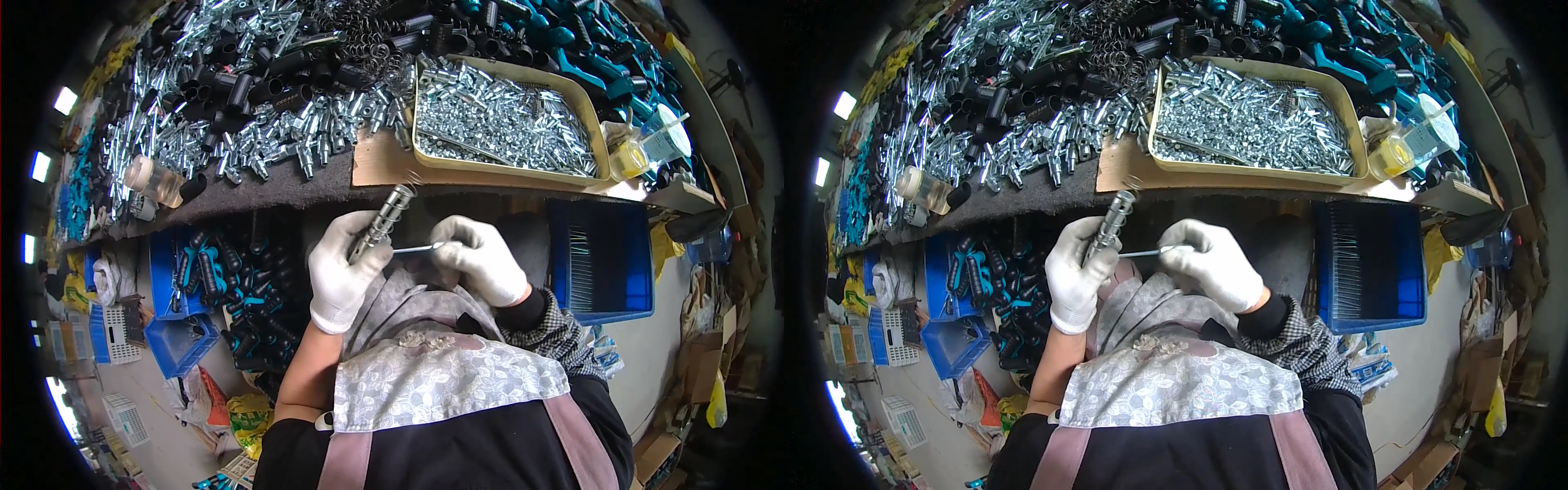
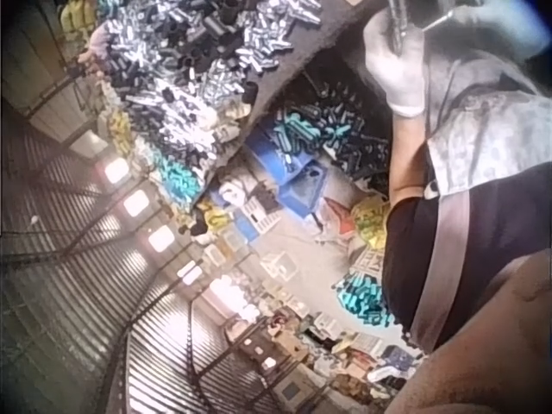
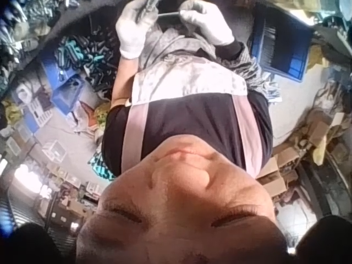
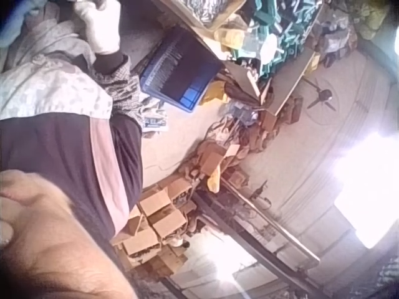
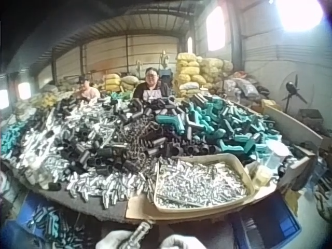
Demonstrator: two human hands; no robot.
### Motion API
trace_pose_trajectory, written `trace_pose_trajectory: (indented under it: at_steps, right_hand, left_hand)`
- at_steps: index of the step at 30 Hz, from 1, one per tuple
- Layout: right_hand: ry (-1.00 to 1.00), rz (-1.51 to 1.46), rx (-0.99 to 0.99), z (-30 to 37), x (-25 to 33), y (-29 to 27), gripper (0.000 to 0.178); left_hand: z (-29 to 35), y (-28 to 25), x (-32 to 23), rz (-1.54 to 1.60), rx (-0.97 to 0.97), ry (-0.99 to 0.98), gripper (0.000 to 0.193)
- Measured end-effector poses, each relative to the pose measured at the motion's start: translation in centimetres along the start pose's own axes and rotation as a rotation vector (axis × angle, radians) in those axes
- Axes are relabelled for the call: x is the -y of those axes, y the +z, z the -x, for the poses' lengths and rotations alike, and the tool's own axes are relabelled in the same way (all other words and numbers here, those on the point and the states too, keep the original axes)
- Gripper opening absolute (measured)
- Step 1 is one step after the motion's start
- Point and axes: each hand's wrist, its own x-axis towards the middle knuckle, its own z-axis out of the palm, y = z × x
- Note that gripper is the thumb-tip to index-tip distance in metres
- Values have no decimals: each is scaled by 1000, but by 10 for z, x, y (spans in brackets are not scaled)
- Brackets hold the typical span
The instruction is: Assembling hardware components including springs, metal shafts, and plastic handles.
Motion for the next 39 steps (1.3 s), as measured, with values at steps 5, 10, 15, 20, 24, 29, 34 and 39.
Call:
trace_pose_trajectory:
  at_steps: [5,10,15,20,24,29,34,39]
  right_hand:
    - [-157,286,-321,18,37,-47,10]
    - [-114,500,-235,26,68,-52,13]
    - [-3,599,-56,20,74,-37,15]
    - [19,548,52,13,59,-29,19]
    - [0,473,102,16,54,-30,18]
    - [19,599,61,17,61,-25,19]
    - [49,620,90,17,60,-20,18]
    - [-264,813,134,21,36,-15,29]
  left_hand:
    - [7,-16,-3,-144,39,12,38]
    - [6,-17,-10,-360,157,117,28]
    - [4,-6,-14,-503,237,250,24]
    - [8,-5,-8,-395,300,150,28]
    - [12,-9,-11,-293,338,-49,42]
    - [6,-8,-5,-386,372,207,39]
    - [4,-4,-2,-410,423,350,33]
    - [7,-2,5,-312,432,253,38]
